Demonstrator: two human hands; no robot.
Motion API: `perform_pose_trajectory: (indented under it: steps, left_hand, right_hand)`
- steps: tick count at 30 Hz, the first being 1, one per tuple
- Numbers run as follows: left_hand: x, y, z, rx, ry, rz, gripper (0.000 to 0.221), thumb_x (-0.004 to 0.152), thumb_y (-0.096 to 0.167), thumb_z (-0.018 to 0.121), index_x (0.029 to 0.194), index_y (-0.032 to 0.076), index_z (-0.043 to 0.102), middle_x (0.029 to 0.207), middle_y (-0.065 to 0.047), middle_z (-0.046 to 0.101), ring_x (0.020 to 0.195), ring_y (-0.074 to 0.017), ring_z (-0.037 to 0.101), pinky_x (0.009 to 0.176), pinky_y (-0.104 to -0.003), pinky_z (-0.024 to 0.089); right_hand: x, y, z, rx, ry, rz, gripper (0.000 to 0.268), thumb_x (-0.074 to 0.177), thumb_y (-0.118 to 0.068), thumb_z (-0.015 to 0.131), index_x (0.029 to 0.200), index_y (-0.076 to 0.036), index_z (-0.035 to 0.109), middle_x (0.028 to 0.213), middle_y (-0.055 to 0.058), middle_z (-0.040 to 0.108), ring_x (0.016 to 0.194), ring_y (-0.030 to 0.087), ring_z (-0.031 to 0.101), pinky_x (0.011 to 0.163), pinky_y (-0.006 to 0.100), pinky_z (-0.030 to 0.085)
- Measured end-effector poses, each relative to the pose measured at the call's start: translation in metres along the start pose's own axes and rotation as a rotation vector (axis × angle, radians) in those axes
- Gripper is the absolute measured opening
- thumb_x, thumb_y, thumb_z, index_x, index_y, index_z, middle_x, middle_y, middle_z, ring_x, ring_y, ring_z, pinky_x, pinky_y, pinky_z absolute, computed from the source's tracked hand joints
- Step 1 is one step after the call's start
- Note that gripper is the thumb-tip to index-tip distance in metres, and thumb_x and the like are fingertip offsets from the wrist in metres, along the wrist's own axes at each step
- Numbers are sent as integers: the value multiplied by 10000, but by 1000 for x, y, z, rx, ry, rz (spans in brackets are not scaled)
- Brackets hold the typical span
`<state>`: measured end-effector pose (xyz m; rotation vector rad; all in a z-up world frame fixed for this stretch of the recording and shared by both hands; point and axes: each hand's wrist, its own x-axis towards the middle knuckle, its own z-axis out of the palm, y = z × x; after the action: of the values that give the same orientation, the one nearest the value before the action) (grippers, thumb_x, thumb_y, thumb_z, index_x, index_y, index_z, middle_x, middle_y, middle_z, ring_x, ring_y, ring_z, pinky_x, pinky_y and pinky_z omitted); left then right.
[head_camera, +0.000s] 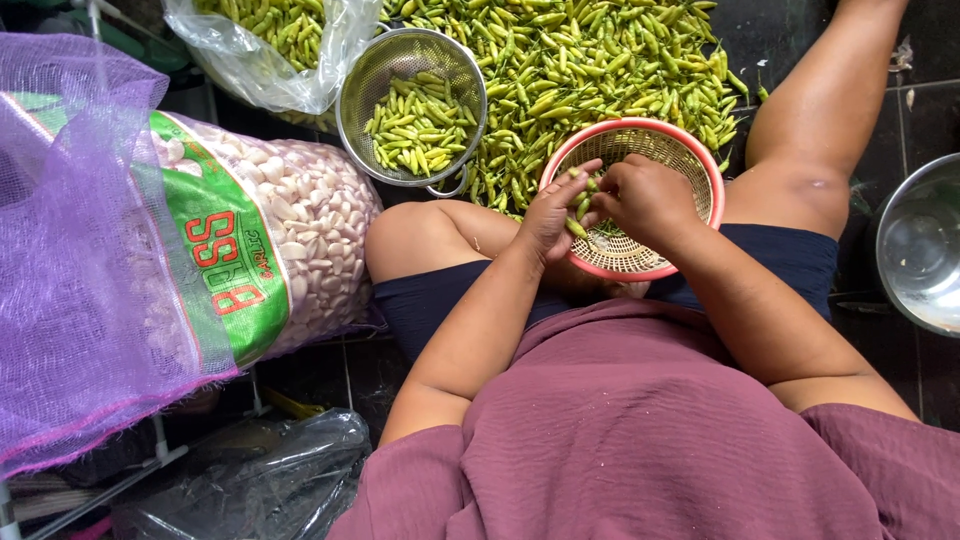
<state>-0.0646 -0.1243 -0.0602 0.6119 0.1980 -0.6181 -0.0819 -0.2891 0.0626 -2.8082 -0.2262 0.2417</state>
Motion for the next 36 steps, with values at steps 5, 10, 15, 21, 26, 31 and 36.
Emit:
perform_pose_trajectory:
  steps: [5,10,15,21,26,31,36]
  left_hand:
    - [-9,6,16,57,38,56,444,1003,239,742,1375,44,598,1146,-109,718,974,-204,740,892,-394,649]
    - [-11,9,17,179,87,-28,435,983,436,734,1299,142,682,1062,-8,706,894,-141,746,735,-236,661]
    - [-25,20,34,305,80,0,454,1090,474,486,1264,101,678,729,-64,535,495,-133,481,312,-145,280]
    - [-35,39,53,168,-103,37,546,1063,327,420,1537,56,404,704,-48,411,493,-95,412,304,-131,295]
    - [-32,30,48,253,-145,128,614,1044,242,423,1613,122,226,694,-43,432,485,-100,403,314,-137,272]
    - [-17,9,19,242,-157,137,702,1000,151,455,1653,101,200,1298,-232,595,639,-103,514,374,-165,349]
    - [-25,17,40,280,-144,190,717,995,63,423,1649,97,131,681,-36,399,559,-116,386,395,-174,319]
  right_hand:
    - [4,16,6,11,137,-118,154,945,-378,713,929,-226,729,900,19,665,920,292,711,754,441,562]
    - [2,3,0,-67,293,-270,162,998,-350,675,907,-230,734,782,27,661,803,295,708,672,428,560]
    - [1,-4,-16,507,50,-250,51,907,-126,718,920,-166,747,910,82,697,975,352,706,821,458,533]
    - [12,19,-19,816,-2,-142,138,1099,-125,625,1091,-53,742,892,137,714,875,218,687,814,372,524]
    - [3,1,-45,691,-91,-106,247,1097,-179,588,1210,-10,729,1049,249,724,1061,418,686,943,526,493]
    - [8,6,-30,726,-124,-96,190,960,-152,748,1080,-5,763,944,185,700,910,293,677,844,437,510]
    - [18,16,-3,-116,440,-385,169,862,-276,773,774,-183,662,808,-7,584,804,251,633,684,390,454]
